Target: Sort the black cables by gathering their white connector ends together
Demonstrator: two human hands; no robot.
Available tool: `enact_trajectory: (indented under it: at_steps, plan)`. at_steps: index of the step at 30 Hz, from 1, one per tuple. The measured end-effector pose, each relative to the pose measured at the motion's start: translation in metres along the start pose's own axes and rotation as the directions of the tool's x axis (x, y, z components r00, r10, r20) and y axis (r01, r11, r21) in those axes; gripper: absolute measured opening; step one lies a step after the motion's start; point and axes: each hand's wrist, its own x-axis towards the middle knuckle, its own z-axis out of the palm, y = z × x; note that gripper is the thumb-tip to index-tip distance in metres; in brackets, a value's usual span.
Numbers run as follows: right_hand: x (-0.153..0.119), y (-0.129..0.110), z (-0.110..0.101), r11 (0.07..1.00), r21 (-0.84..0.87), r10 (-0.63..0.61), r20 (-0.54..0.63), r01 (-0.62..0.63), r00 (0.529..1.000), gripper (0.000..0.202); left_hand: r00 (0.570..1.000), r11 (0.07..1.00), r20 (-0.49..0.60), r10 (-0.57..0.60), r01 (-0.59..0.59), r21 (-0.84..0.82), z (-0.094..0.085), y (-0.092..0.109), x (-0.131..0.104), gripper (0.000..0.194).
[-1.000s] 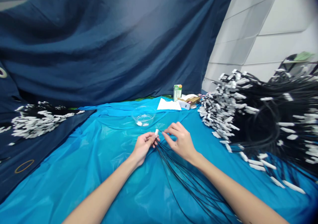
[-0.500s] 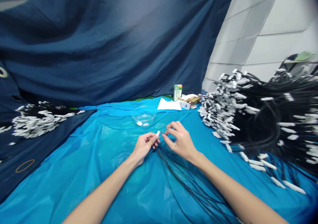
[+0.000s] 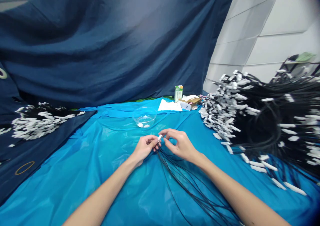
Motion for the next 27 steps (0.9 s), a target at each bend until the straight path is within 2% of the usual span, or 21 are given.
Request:
enact_trajectory:
  at_steps: [27]
  plan:
    - [0.0008, -0.0027, -0.0022, 1.0, 0.017, -0.003, 0.059, 0.002, 0.998, 0.009, 0.999, 0.999, 0.009, -0.032, 0.032, -0.036, 0.0031, 0.0015, -0.002, 0.049]
